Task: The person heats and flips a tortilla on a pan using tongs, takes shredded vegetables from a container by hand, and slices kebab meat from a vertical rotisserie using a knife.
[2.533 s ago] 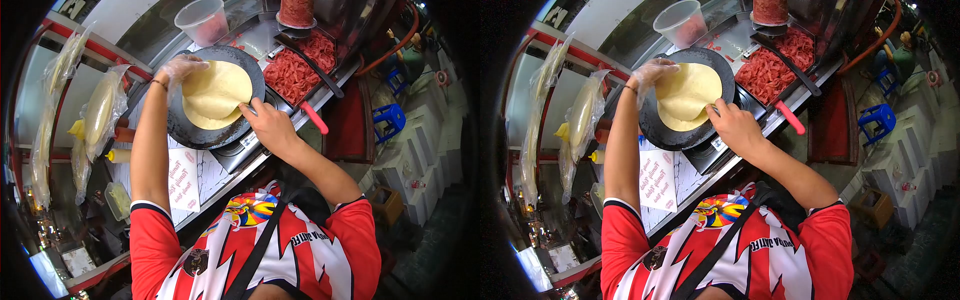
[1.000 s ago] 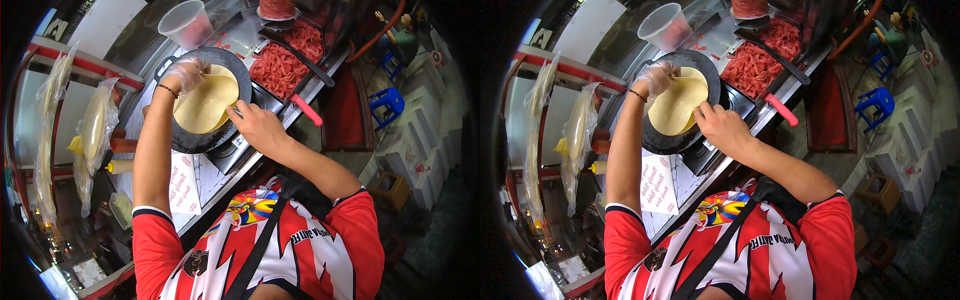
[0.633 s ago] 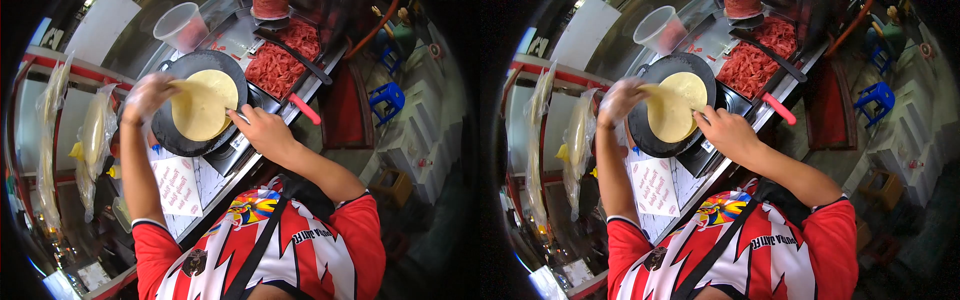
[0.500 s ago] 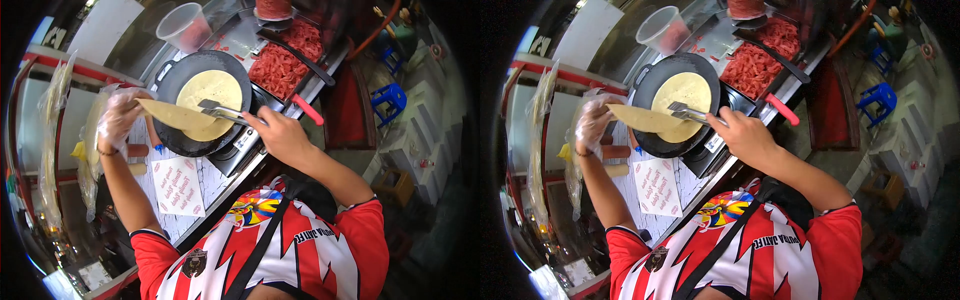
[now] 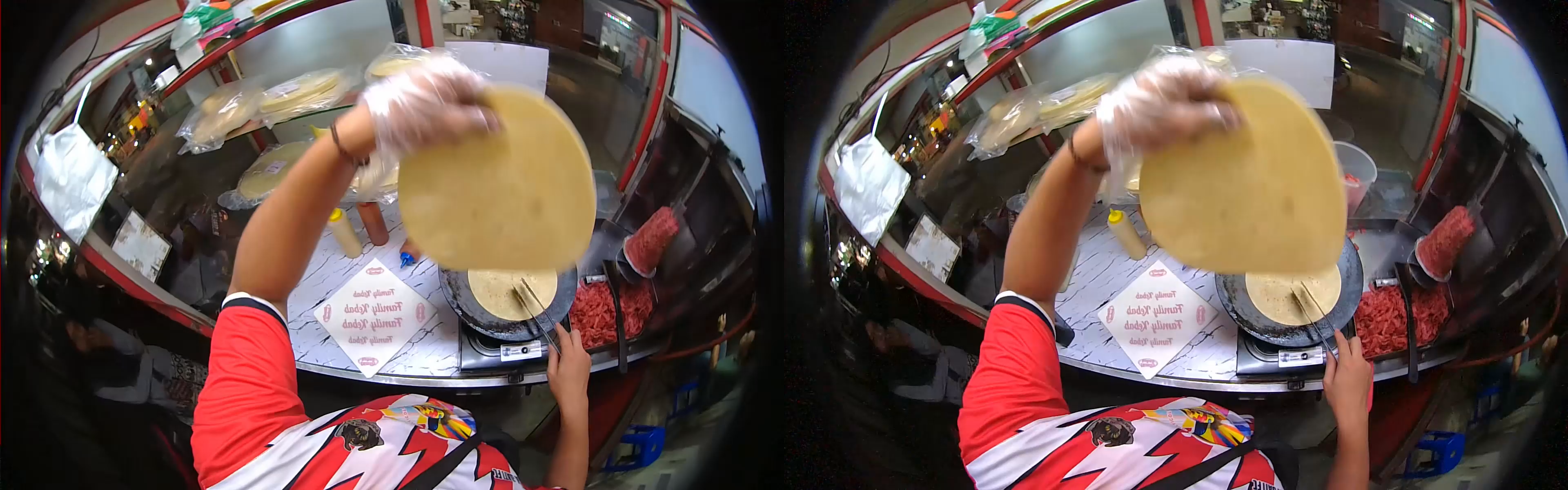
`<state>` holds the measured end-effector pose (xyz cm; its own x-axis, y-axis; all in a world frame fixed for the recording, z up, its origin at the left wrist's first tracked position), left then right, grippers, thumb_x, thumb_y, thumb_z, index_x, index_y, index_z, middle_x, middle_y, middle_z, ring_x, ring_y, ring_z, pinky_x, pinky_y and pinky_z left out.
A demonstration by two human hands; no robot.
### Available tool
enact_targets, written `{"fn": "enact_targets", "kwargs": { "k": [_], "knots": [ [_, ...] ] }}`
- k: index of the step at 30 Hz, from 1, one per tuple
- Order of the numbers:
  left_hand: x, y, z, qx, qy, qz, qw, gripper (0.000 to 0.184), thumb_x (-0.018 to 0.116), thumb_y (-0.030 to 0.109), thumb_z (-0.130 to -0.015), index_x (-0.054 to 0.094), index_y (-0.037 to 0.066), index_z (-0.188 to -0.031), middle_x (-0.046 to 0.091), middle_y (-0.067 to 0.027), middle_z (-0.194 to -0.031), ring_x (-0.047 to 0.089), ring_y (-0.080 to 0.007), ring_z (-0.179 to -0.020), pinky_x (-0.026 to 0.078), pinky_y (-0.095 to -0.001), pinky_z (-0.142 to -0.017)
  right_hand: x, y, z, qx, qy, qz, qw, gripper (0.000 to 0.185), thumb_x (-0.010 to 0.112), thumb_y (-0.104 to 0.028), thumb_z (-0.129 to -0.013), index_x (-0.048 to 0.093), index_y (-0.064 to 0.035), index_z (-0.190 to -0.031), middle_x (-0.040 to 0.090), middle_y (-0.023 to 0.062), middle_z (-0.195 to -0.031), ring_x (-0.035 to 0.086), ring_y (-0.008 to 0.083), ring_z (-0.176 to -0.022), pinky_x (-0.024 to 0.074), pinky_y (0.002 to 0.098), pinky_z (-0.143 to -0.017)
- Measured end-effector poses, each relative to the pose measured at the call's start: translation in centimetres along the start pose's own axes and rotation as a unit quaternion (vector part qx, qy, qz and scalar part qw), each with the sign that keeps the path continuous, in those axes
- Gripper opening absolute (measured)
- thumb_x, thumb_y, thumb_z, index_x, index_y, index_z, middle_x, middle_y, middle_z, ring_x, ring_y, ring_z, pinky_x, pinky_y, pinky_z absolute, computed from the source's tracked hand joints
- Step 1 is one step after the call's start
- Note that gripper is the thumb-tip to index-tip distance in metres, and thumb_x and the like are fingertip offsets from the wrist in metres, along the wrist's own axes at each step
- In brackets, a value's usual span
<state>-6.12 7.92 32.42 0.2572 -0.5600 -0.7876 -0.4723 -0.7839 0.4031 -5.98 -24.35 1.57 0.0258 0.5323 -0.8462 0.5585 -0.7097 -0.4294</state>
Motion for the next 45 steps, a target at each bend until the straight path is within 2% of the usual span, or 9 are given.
{"fn": "enact_targets", "kwargs": {
  "k": [5,10,13,19,23,25,31,37,45],
  "knots": [
    [-15.6,-11.7,4.2,-0.151,0.268,-0.032,0.951,0.033,0.073,0.027,-0.096,0.075,0.000,-0.114,0.075,-0.0040,-0.098,0.069,-0.0121,-0.078,0.057,-0.0279,-0.072,-1.4,0.3,0.7,0.000,0.029,-0.032,0.999,0.040,0.065,-0.004,-0.092,0.062,0.0002,-0.132,0.058,0.0214,-0.103,0.064,0.0437,-0.090,0.0495,0.0501,-0.077],
    [-25.3,-32.1,13.5,-0.309,0.375,-0.039,0.873,0.040,0.069,0.036,-0.096,0.073,0.002,-0.117,0.078,-0.0142,-0.102,0.074,-0.0262,-0.081,0.058,-0.0379,-0.075,-0.3,0.5,3.2,0.015,0.039,-0.043,0.998,0.039,0.064,-0.002,-0.092,0.062,0.0029,-0.131,0.058,0.0219,-0.104,0.063,0.0416,-0.091,0.0496,0.0478,-0.080],
    [-24.4,-25.1,12.9,-0.360,0.289,-0.423,0.780,0.039,0.067,0.042,-0.095,0.074,0.009,-0.114,0.076,-0.0171,-0.106,0.073,-0.0349,-0.089,0.057,-0.0441,-0.081,-0.1,0.5,3.6,0.019,0.045,-0.044,0.998,0.040,0.064,-0.003,-0.093,0.062,0.0026,-0.132,0.058,0.0215,-0.104,0.063,0.0419,-0.092,0.0495,0.0474,-0.080],
    [-18.5,-10.5,13.1,-0.054,0.310,-0.585,0.748,0.035,0.055,0.037,-0.106,0.072,0.009,-0.117,0.075,-0.0125,-0.110,0.070,-0.0318,-0.105,0.053,-0.0427,-0.095,-1.2,0.3,3.7,0.034,0.055,-0.043,0.997,0.040,0.065,-0.004,-0.094,0.061,0.0010,-0.133,0.058,0.0215,-0.107,0.063,0.0430,-0.093,0.0506,0.0477,-0.078],
    [-16.0,-3.3,15.4,0.010,0.307,-0.150,0.940,0.026,0.069,0.017,-0.101,0.072,0.000,-0.120,0.077,-0.0103,-0.102,0.072,-0.0152,-0.091,0.055,-0.0275,-0.083,-1.5,0.7,3.9,0.041,0.067,-0.042,0.996,0.041,0.065,-0.002,-0.093,0.061,0.0010,-0.133,0.058,0.0214,-0.106,0.063,0.0417,-0.092,0.0507,0.0460,-0.080],
    [-12.7,-1.8,15.5,-0.059,0.246,-0.041,0.967,0.020,0.065,0.002,-0.099,0.071,-0.003,-0.117,0.074,-0.0121,-0.104,0.070,-0.0187,-0.093,0.056,-0.0316,-0.086,-1.6,0.7,4.0,0.048,0.067,-0.045,0.996,0.041,0.064,0.001,-0.093,0.061,0.0023,-0.134,0.058,0.0214,-0.104,0.062,0.0396,-0.092,0.0507,0.0437,-0.082],
    [4.4,-8.2,10.5,-0.162,-0.178,0.098,0.966,0.023,0.074,0.021,-0.095,0.073,0.001,-0.107,0.073,-0.0031,-0.090,0.067,-0.0128,-0.076,0.056,-0.0302,-0.073,-1.4,0.0,3.6,0.037,0.070,-0.069,0.994,0.040,0.065,-0.002,-0.093,0.062,0.0018,-0.133,0.058,0.0199,-0.103,0.062,0.0380,-0.090,0.0508,0.0444,-0.080],
    [0.6,-31.7,16.5,-0.389,0.198,0.281,0.854,0.026,0.073,0.022,-0.097,0.070,0.001,-0.112,0.073,-0.0045,-0.092,0.067,-0.0120,-0.070,0.055,-0.0254,-0.063,-2.1,1.0,5.5,0.069,0.078,-0.084,0.991,0.042,0.065,-0.001,-0.092,0.062,0.0013,-0.133,0.058,0.0201,-0.102,0.062,0.0375,-0.090,0.0505,0.0441,-0.081],
    [-0.3,-40.5,17.0,-0.439,0.126,0.098,0.884,0.033,0.074,0.031,-0.093,0.071,0.000,-0.101,0.073,-0.0127,-0.083,0.065,-0.0194,-0.059,0.050,-0.0339,-0.052,-2.9,1.6,5.7,0.068,0.073,-0.071,0.993,0.042,0.065,0.000,-0.092,0.061,0.0011,-0.134,0.057,0.0205,-0.101,0.061,0.0366,-0.089,0.0498,0.0429,-0.082]
  ]
}}
Point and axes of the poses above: each hand's wrist, its own z-axis away from the middle knuckle, its own x-axis out of the palm, y = z × x, the point moved 9 cm from there along -z, towards the middle knuckle
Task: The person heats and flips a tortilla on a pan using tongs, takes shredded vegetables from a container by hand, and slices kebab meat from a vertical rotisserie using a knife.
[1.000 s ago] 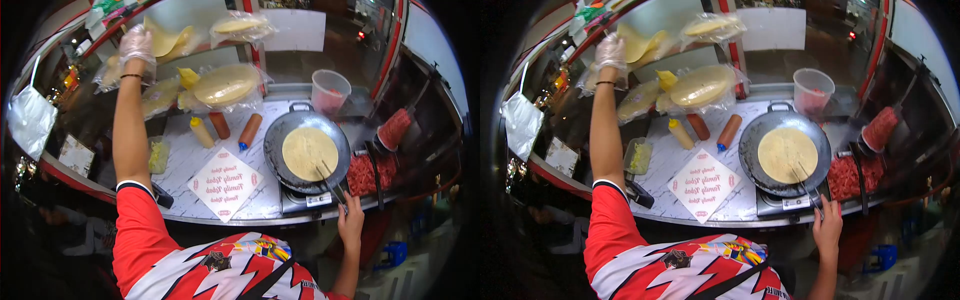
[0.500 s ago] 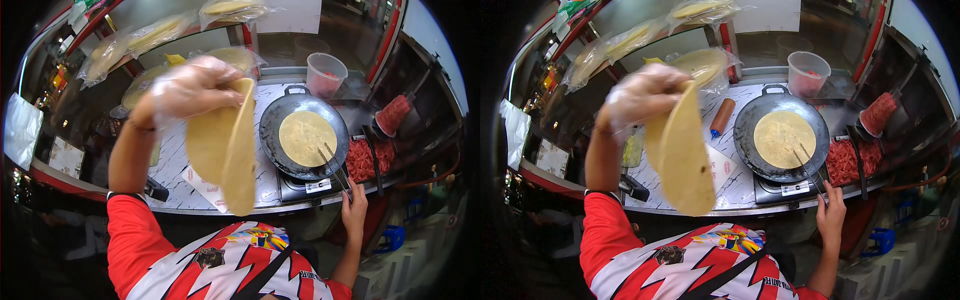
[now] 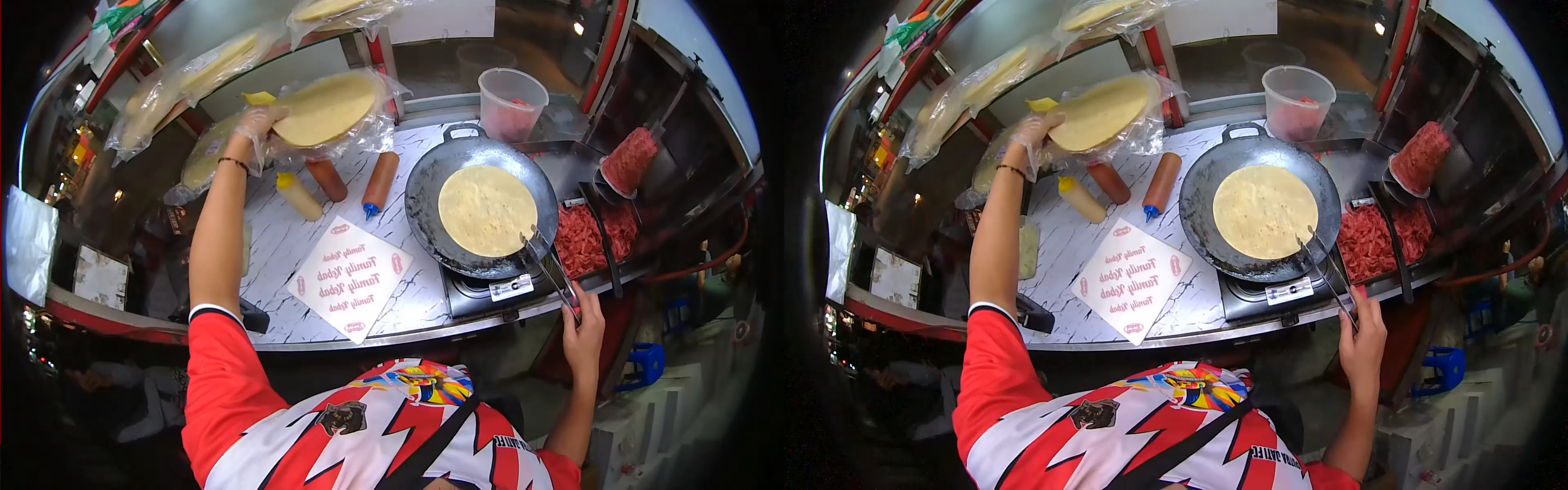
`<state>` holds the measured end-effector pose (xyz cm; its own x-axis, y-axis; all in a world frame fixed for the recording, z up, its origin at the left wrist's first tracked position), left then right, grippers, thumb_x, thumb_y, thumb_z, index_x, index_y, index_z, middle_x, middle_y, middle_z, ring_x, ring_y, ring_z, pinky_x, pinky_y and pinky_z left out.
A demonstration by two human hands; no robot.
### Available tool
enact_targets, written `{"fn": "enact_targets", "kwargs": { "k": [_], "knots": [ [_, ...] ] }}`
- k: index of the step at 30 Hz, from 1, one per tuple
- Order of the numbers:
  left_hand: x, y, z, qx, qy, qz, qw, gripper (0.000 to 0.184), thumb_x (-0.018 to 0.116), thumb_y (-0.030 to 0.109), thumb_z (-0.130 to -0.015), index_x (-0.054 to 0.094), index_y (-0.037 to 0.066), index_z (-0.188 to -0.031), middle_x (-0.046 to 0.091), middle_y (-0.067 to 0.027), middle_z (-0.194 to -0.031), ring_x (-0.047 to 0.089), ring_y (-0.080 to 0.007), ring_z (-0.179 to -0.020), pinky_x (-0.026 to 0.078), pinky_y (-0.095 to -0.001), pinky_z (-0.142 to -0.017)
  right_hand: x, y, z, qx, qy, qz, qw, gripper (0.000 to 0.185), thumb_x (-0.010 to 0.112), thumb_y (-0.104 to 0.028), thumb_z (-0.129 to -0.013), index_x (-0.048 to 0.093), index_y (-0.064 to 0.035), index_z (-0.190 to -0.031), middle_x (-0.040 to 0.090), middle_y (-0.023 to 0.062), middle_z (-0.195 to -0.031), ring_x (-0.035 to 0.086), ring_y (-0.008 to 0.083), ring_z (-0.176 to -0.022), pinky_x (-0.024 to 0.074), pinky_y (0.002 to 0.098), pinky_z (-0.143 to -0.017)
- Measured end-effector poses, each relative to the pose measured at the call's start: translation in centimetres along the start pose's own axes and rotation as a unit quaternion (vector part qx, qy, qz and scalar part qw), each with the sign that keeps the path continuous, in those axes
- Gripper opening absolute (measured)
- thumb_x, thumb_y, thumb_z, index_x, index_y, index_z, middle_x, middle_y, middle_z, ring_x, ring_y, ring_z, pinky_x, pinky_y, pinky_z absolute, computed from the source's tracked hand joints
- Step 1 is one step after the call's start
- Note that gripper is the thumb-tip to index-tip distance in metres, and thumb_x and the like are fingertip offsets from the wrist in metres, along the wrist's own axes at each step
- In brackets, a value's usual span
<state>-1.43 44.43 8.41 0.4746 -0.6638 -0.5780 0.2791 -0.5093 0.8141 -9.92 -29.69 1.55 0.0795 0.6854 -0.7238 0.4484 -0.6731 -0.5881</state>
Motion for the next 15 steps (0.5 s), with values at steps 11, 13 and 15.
{"fn": "enact_targets", "kwargs": {
  "k": [11,13,15],
  "knots": [
    [9.4,11.4,15.5,0.471,0.151,-0.460,0.738,0.059,0.086,0.032,-0.076,0.066,0.011,-0.128,0.068,-0.0141,-0.120,0.066,-0.0352,-0.111,0.053,-0.0459,-0.095,-0.7,1.8,-0.8,-0.014,0.008,-0.020,1.000,0.043,0.065,0.001,-0.093,0.061,0.0007,-0.136,0.057,0.0188,-0.099,0.060,0.0340,-0.085,0.0501,0.0398,-0.077],
    [8.2,9.8,12.8,0.479,0.104,-0.416,0.766,0.057,0.086,0.024,-0.076,0.066,0.012,-0.129,0.068,-0.0146,-0.118,0.066,-0.0358,-0.109,0.054,-0.0451,-0.093,-1.2,1.7,-1.2,-0.008,0.006,-0.028,1.000,0.044,0.065,0.001,-0.093,0.061,0.0010,-0.136,0.057,0.0186,-0.099,0.060,0.0335,-0.085,0.0502,0.0398,-0.077],
    [7.4,9.6,11.1,0.498,0.075,-0.356,0.787,0.059,0.084,0.007,-0.076,0.066,0.012,-0.132,0.069,-0.0141,-0.118,0.067,-0.0337,-0.108,0.055,-0.0429,-0.092,-1.6,2.1,-1.7,-0.007,0.009,-0.033,0.999,0.044,0.065,0.001,-0.092,0.061,0.0006,-0.136,0.059,0.0186,-0.100,0.062,0.0330,-0.085,0.0508,0.0400,-0.077]
  ]
}}
Point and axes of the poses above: each hand's wrist, its own z-axis away from the middle knuckle, its own x-axis out of the palm, y = z × x, the point moved 9 cm from there along -z, towards the middle knuckle
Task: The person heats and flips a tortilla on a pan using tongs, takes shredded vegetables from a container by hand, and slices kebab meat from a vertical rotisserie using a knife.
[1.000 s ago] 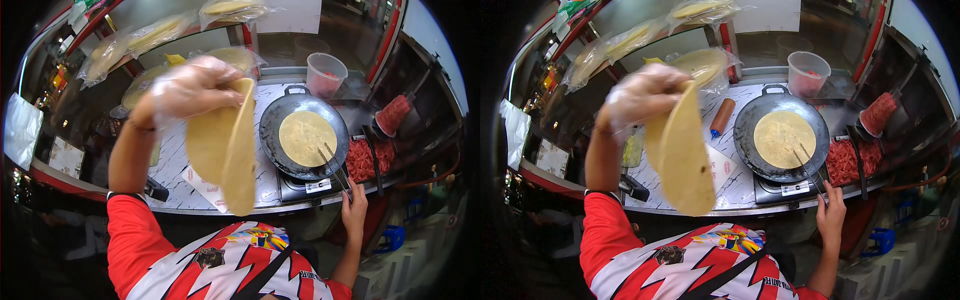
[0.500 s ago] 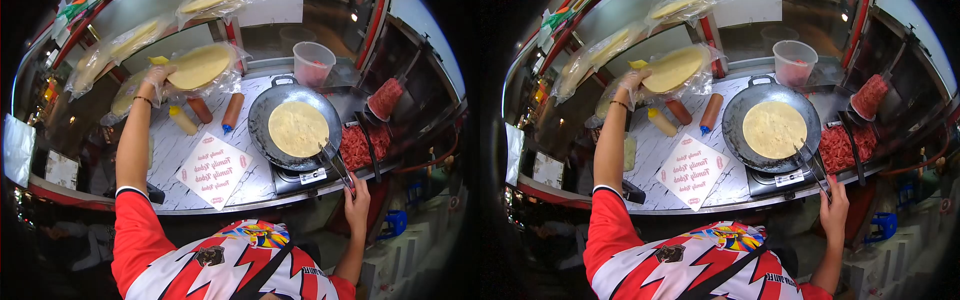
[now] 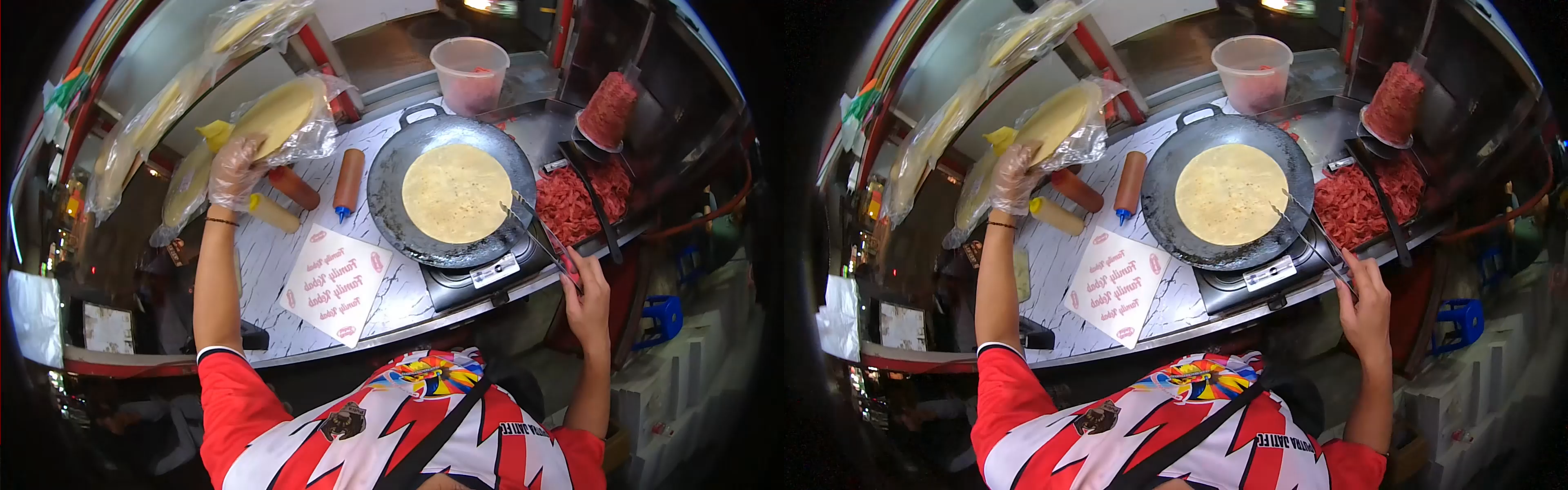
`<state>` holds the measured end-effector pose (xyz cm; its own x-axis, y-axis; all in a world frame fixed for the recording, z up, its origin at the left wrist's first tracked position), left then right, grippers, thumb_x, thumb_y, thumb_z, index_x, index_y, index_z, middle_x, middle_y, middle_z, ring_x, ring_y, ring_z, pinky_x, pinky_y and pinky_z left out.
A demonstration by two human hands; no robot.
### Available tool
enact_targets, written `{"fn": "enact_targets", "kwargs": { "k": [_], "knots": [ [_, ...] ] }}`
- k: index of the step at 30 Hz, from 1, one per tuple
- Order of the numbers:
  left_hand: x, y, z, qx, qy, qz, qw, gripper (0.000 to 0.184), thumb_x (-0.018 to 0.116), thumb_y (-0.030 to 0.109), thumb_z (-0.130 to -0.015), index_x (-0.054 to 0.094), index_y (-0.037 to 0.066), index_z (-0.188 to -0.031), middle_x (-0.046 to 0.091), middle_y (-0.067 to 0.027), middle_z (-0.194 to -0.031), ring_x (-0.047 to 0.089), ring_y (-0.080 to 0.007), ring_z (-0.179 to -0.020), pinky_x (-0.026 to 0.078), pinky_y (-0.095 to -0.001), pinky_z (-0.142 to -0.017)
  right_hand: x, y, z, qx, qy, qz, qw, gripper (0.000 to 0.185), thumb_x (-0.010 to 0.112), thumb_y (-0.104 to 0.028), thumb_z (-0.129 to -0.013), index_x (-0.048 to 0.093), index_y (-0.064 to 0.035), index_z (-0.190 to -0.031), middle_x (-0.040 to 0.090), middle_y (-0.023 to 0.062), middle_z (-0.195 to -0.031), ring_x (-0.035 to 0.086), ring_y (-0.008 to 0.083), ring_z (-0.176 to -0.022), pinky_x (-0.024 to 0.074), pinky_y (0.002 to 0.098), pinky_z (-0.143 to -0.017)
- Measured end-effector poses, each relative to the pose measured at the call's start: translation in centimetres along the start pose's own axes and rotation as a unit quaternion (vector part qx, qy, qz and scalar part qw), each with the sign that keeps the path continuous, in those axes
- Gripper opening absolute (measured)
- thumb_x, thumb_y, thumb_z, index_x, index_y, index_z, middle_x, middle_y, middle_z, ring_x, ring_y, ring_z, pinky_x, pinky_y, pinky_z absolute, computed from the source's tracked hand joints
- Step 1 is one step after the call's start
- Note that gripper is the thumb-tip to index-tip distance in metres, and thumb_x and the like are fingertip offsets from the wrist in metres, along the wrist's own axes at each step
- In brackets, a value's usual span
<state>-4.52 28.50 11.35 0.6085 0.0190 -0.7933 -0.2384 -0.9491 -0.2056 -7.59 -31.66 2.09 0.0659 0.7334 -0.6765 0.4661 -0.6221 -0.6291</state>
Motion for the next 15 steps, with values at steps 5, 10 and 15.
{"fn": "enact_targets", "kwargs": {
  "k": [5,10,15],
  "knots": [
    [3.8,-3.4,-1.1,-0.210,-0.019,0.184,0.960,0.061,0.087,0.015,-0.079,0.065,0.008,-0.136,0.069,-0.0136,-0.124,0.067,-0.0256,-0.110,0.054,-0.0372,-0.096,0.2,1.4,-2.0,-0.024,0.007,0.010,1.000,0.044,0.068,-0.003,-0.092,0.062,-0.0020,-0.136,0.060,0.0187,-0.102,0.065,0.0361,-0.090,0.0519,0.0405,-0.079],
    [2.2,0.2,-3.1,-0.092,-0.085,-0.026,0.992,0.067,0.086,0.032,-0.083,0.062,0.008,-0.141,0.067,-0.0179,-0.135,0.064,-0.0338,-0.123,0.049,-0.0432,-0.106,2.4,1.7,-4.4,-0.035,-0.048,0.011,0.998,0.041,0.069,-0.011,-0.093,0.064,-0.0053,-0.133,0.059,0.0166,-0.100,0.066,0.0382,-0.088,0.0527,0.0442,-0.075],
    [-5.8,9.6,2.8,-0.132,0.152,-0.043,0.979,0.048,0.075,0.018,-0.093,0.062,0.000,-0.136,0.067,-0.0182,-0.136,0.063,-0.0355,-0.126,0.046,-0.0450,-0.110,4.1,1.6,-5.8,-0.093,-0.094,0.041,0.990,0.040,0.070,-0.015,-0.093,0.064,-0.0077,-0.132,0.058,0.0121,-0.099,0.067,0.0342,-0.086,0.0538,0.0462,-0.074]
  ]
}}
Point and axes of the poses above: each hand's wrist, its own z-axis away from the middle knuckle, its own x-axis out of the palm, y = z × x, the point moved 9 cm from there along -z, towards the middle knuckle
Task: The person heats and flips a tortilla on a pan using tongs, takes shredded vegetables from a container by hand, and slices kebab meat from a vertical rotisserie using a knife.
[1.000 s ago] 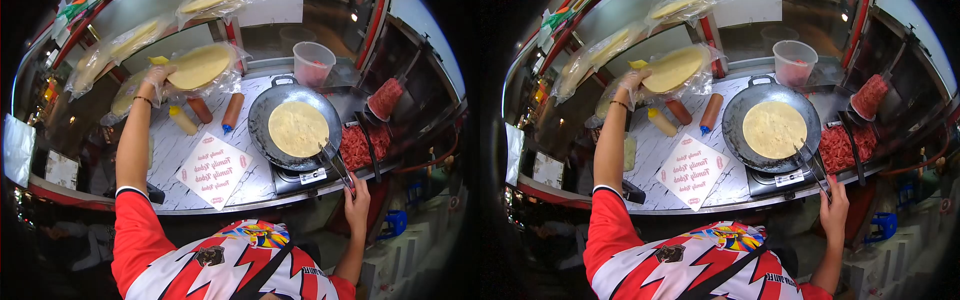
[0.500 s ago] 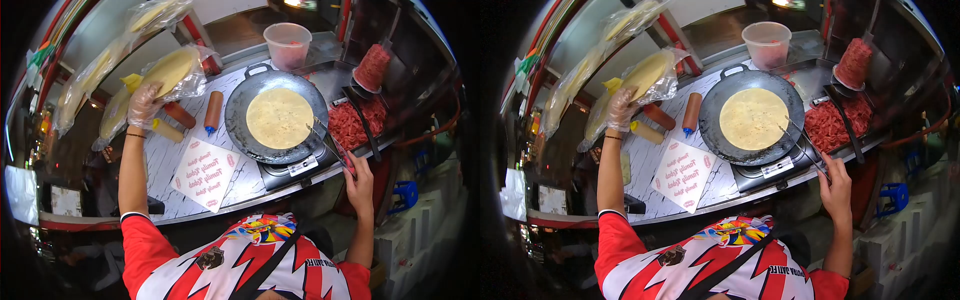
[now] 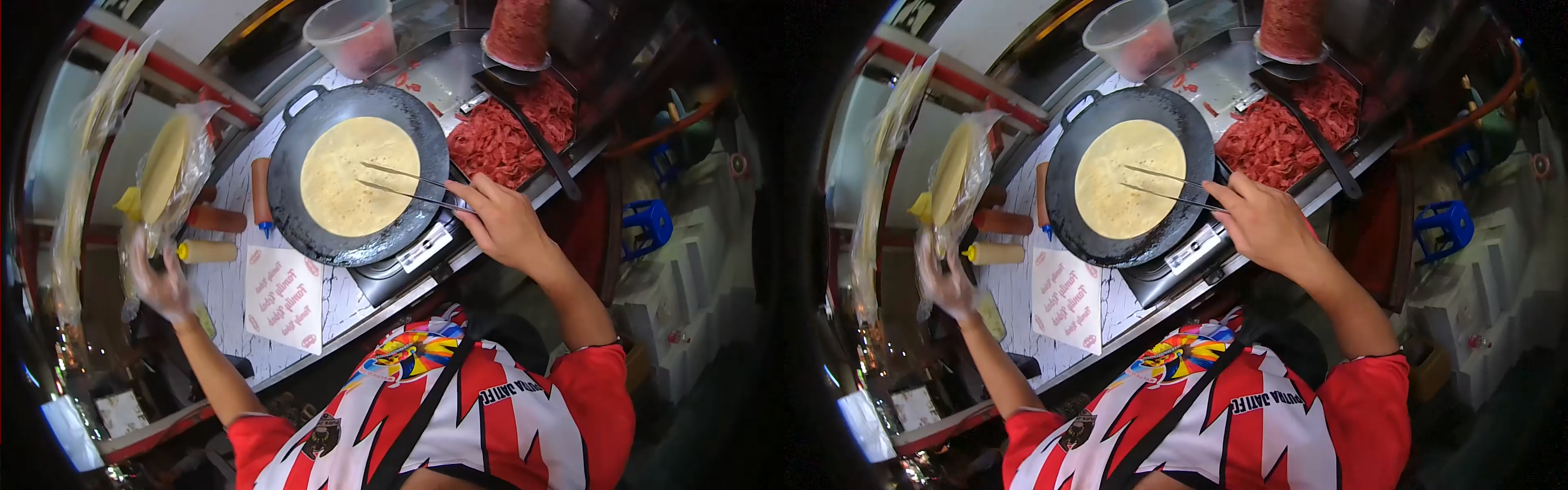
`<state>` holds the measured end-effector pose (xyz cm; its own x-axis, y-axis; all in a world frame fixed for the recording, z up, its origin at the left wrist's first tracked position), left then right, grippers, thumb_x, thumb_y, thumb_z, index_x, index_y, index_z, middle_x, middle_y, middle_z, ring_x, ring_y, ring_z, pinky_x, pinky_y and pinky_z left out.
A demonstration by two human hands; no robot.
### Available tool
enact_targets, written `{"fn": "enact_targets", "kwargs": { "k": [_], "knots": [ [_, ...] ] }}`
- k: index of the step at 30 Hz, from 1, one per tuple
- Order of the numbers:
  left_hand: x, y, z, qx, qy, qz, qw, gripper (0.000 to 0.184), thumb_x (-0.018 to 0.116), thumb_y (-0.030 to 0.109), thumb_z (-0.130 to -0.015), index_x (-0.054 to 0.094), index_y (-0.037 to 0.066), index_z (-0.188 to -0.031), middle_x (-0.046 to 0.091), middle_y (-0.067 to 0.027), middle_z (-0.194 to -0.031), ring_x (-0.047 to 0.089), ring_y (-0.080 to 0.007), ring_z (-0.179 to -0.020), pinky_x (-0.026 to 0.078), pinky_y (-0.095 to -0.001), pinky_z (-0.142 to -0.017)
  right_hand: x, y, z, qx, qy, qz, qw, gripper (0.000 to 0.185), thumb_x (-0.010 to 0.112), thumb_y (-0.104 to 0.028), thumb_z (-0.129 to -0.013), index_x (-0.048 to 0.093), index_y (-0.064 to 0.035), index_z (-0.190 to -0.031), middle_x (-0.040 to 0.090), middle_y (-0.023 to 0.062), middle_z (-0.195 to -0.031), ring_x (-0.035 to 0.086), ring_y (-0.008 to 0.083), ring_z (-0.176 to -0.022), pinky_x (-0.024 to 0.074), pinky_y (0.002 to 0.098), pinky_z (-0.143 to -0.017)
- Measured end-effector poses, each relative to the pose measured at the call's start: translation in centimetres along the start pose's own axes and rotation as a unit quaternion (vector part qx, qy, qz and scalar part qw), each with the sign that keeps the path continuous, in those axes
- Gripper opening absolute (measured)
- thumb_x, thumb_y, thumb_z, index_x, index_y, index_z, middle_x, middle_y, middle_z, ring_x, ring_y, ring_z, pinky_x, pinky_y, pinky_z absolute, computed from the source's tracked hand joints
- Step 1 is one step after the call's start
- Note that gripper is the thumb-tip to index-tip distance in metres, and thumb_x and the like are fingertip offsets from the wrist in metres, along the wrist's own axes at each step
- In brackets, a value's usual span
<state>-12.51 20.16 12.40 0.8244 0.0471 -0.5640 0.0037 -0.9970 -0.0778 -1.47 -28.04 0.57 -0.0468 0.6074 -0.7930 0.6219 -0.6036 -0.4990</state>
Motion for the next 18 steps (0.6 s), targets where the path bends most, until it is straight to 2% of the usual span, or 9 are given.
{"fn": "enact_targets", "kwargs": {
  "k": [1,3,5,6,7,9,12,15,18],
  "knots": [
    [-0.8,0.2,3.0,-0.041,0.029,0.002,0.999,0.043,0.072,0.011,-0.095,0.063,-0.001,-0.135,0.066,-0.0183,-0.136,0.063,-0.0337,-0.127,0.046,-0.0438,-0.111,0.0,0.2,-0.2,-0.003,0.009,-0.020,1.000,0.041,0.070,-0.015,-0.093,0.064,-0.0068,-0.133,0.058,0.0123,-0.099,0.067,0.0344,-0.085,0.0546,0.0461,-0.075],
    [0.1,1.4,8.7,-0.027,0.021,0.015,0.999,0.044,0.073,0.011,-0.094,0.061,-0.005,-0.133,0.068,-0.0209,-0.131,0.064,-0.0358,-0.122,0.048,-0.0453,-0.108,1.8,0.8,-0.5,-0.006,-0.049,0.014,0.999,0.042,0.070,-0.015,-0.092,0.064,-0.0068,-0.132,0.058,0.0123,-0.100,0.067,0.0339,-0.085,0.0553,0.0455,-0.074],
    [3.9,0.3,17.0,-0.137,-0.036,0.006,0.990,0.040,0.070,0.009,-0.096,0.061,-0.006,-0.132,0.066,-0.0199,-0.132,0.064,-0.0332,-0.123,0.049,-0.0436,-0.108,2.5,1.4,-0.9,-0.009,-0.086,0.018,0.996,0.042,0.070,-0.017,-0.092,0.064,-0.0075,-0.132,0.060,0.0126,-0.102,0.068,0.0327,-0.086,0.0562,0.0451,-0.072],
    [6.0,0.3,20.1,-0.201,-0.068,0.038,0.977,0.041,0.070,0.008,-0.096,0.060,-0.006,-0.133,0.066,-0.0197,-0.133,0.063,-0.0321,-0.124,0.048,-0.0430,-0.109,1.6,1.6,-1.3,-0.020,-0.069,0.018,0.997,0.041,0.069,-0.017,-0.092,0.064,-0.0081,-0.132,0.059,0.0127,-0.102,0.068,0.0324,-0.087,0.0562,0.0454,-0.073],
    [8.0,0.6,23.1,-0.264,-0.099,0.069,0.957,0.041,0.070,0.008,-0.097,0.059,-0.007,-0.134,0.065,-0.0196,-0.134,0.063,-0.0310,-0.125,0.048,-0.0425,-0.110,0.3,1.6,-1.9,-0.034,-0.053,0.018,0.998,0.041,0.069,-0.017,-0.093,0.065,-0.0087,-0.132,0.059,0.0128,-0.102,0.068,0.0321,-0.088,0.0562,0.0456,-0.073],
    [12.0,-0.1,29.8,-0.459,-0.066,0.241,0.852,0.042,0.069,0.005,-0.097,0.058,-0.003,-0.137,0.063,-0.0176,-0.137,0.063,-0.0276,-0.121,0.056,-0.0399,-0.100,-2.3,3.1,-3.1,-0.028,-0.014,0.047,0.998,0.037,0.067,-0.017,-0.094,0.066,-0.0103,-0.130,0.058,0.0127,-0.101,0.068,0.0318,-0.089,0.0565,0.0458,-0.073],
    [14.4,-1.4,33.3,-0.442,-0.089,0.206,0.869,0.042,0.068,0.010,-0.099,0.058,-0.006,-0.136,0.063,-0.0202,-0.136,0.062,-0.0311,-0.126,0.047,-0.0399,-0.112,-7.6,7.3,-5.2,-0.030,0.093,0.186,0.978,0.036,0.065,-0.013,-0.088,0.069,-0.0112,-0.124,0.060,0.0107,-0.103,0.066,0.0302,-0.094,0.0576,0.0417,-0.073],
    [13.5,1.6,29.9,-0.428,-0.143,0.124,0.884,0.043,0.068,0.011,-0.098,0.057,-0.006,-0.136,0.063,-0.0209,-0.138,0.061,-0.0326,-0.128,0.048,-0.0389,-0.112,-8.1,9.2,-7.4,-0.069,0.092,0.277,0.954,0.027,0.065,-0.011,-0.085,0.073,-0.0086,-0.111,0.063,0.0104,-0.104,0.066,0.0287,-0.097,0.0591,0.0400,-0.074],
    [13.6,2.5,28.6,-0.387,-0.203,0.024,0.899,0.045,0.070,0.012,-0.097,0.057,-0.006,-0.136,0.062,-0.0217,-0.138,0.061,-0.0339,-0.129,0.047,-0.0398,-0.112,-2.3,11.3,-10.9,-0.113,-0.024,0.325,0.938,0.016,0.065,-0.011,-0.084,0.075,-0.0062,-0.096,0.066,0.0110,-0.104,0.067,0.0291,-0.097,0.0603,0.0393,-0.074]
  ]
}}
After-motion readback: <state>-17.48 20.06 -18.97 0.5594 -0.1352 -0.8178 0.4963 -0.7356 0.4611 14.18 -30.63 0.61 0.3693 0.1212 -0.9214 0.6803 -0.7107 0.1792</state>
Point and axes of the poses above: each hand's wrist, its own z-axis away from the middle knuckle, its own x-axis out of the palm, y = z × x, the point moved 9 cm from there along -z, towards the middle knuckle
